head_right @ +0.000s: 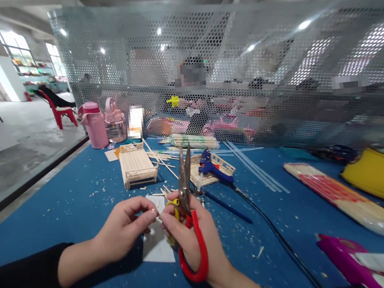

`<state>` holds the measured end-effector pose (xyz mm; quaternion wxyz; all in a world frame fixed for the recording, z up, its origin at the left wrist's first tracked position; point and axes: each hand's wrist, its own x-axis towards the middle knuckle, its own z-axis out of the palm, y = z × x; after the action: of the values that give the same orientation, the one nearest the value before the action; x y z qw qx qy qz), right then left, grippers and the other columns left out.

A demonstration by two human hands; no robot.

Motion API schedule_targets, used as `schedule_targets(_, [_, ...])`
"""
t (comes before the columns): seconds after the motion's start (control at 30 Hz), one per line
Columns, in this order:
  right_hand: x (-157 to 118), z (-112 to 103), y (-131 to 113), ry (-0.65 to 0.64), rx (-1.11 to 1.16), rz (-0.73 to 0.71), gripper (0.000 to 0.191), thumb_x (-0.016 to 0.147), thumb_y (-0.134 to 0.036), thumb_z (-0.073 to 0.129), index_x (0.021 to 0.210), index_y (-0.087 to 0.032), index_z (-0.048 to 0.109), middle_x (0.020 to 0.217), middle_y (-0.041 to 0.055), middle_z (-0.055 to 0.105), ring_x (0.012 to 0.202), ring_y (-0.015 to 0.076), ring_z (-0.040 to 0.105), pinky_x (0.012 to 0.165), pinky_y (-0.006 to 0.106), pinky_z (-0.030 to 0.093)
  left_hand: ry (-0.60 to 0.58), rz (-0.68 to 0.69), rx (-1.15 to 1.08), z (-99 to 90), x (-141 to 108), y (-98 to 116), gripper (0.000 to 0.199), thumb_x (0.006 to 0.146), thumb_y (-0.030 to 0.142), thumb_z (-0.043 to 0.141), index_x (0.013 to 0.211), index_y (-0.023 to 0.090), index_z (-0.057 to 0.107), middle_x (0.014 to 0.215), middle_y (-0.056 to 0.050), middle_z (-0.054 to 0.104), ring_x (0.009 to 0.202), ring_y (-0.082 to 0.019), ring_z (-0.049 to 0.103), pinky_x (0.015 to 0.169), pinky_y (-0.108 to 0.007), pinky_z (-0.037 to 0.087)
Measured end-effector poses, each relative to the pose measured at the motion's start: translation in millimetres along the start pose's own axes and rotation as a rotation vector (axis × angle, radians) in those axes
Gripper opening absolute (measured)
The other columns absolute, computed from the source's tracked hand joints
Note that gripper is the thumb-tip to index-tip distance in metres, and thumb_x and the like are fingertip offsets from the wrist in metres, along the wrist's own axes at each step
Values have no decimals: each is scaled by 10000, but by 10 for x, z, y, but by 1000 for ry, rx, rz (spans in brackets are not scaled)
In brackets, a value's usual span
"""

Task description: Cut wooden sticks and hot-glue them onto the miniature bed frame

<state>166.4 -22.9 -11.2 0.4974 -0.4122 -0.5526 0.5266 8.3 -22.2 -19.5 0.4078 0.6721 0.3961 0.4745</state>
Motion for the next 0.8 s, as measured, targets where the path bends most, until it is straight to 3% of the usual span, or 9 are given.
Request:
schedule_targets(0.2, [-5, 28, -75, 13, -69, 11, 467, 613, -402, 772, 936, -214, 492, 681, -30, 604, 585, 115, 567, 552, 236, 470, -50, 350, 509, -55, -11, -34, 228, 905, 243, 454, 851, 146, 653, 793, -77, 696, 710, -153, 618, 654, -240, 474])
schedule_targets(0.3, [-13, 39, -87, 16, -81, 47, 485, 586, -398, 787, 928, -207, 501, 683, -33, 597, 583, 109, 557, 556, 232, 466, -72, 452, 572, -72, -5, -44, 255, 921, 229, 426, 866, 137, 658, 812, -86, 709, 717, -155, 637, 653, -237, 490])
schedule_targets(0.43, [-23, 31, -46, -33, -35, 36, 432, 684, -430, 712, 976, -210, 482, 683, -36, 579, 564, 104, 541, 527, 231, 447, -89, 462, 515, -83, -5, -51, 244, 920, 234, 441, 914, 146, 669, 828, -83, 718, 738, -148, 649, 673, -227, 500])
schedule_targets(0.53, [-16, 20, -19, -49, -47, 39, 410, 714, -425, 684, 986, -209, 467, 674, -35, 567, 543, 109, 538, 505, 240, 442, -96, 373, 394, -76, -8, -60, 206, 898, 232, 486, 923, 172, 681, 845, -70, 725, 759, -146, 655, 695, -232, 500])
schedule_targets(0.7, [-6, -14, -35, -4, -164, -51, 345, 718, -384, 670, 949, -209, 483, 704, -18, 589, 558, 114, 565, 513, 239, 468, -13, -14, 145, -40, 2, -50, 92, 764, 210, 652, 830, 149, 671, 779, -40, 702, 699, -133, 615, 642, -223, 471])
schedule_targets(0.8, [-15, -43, -33, 17, -310, -172, 277, 744, -341, 646, 950, -210, 515, 726, 5, 626, 611, 132, 609, 560, 242, 507, -80, -200, -16, -37, 6, -26, 136, 732, 262, 672, 763, 132, 647, 679, -11, 640, 607, -109, 556, 560, -208, 444])
